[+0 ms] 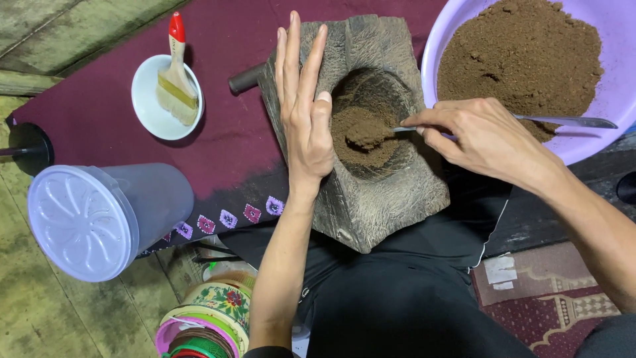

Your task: Scraping ground material out of a stone mortar using a spoon and hands to transfer it to a bowl.

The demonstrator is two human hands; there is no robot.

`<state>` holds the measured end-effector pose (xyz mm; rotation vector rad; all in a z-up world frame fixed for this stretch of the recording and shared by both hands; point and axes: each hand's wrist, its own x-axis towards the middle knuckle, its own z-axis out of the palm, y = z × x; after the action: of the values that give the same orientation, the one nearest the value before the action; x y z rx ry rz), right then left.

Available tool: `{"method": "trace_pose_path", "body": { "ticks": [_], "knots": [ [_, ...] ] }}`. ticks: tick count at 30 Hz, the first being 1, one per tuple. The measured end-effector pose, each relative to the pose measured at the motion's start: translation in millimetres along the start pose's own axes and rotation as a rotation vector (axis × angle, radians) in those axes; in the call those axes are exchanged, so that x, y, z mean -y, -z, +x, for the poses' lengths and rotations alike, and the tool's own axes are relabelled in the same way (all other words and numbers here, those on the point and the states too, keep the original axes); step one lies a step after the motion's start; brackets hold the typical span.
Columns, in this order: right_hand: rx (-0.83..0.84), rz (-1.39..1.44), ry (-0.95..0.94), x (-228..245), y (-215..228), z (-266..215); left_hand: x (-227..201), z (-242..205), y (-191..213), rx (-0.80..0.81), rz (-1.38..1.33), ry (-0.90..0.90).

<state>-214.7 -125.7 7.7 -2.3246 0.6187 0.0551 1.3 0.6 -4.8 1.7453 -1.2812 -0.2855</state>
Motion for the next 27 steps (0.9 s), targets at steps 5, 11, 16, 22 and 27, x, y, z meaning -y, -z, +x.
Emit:
{"method": "trace_pose_path", "body": {
  "ticks": [5,11,16,22,27],
  "knots": [
    [-0.044,-0.007,0.011,7.9,16.2,-11.3,-10.1,0.6,0.6,-0.016,-0.051,0.04],
    [-0.086,-0.025,-0.013,6.4,43.7,-35.1,-107.0,-14.3,7.0,-0.136,-0.451,0.135],
    [-0.186,0.04,-0.065,8.8,76.8,-61.9,-140.7,-25.4,-31.6,-0.341,-0.883,0.401],
    [-0.247,-0.045,-0.155,-15.0,98.5,-102.6,-145.8,-24.6,-110.1,-0.397,-0.913,0.655],
    [-0.372,-0.008,-0.189,-44.3,95.8,-132.0,-135.7,-29.0,-165.6,-0.258,-0.857,0.674]
  ]
}}
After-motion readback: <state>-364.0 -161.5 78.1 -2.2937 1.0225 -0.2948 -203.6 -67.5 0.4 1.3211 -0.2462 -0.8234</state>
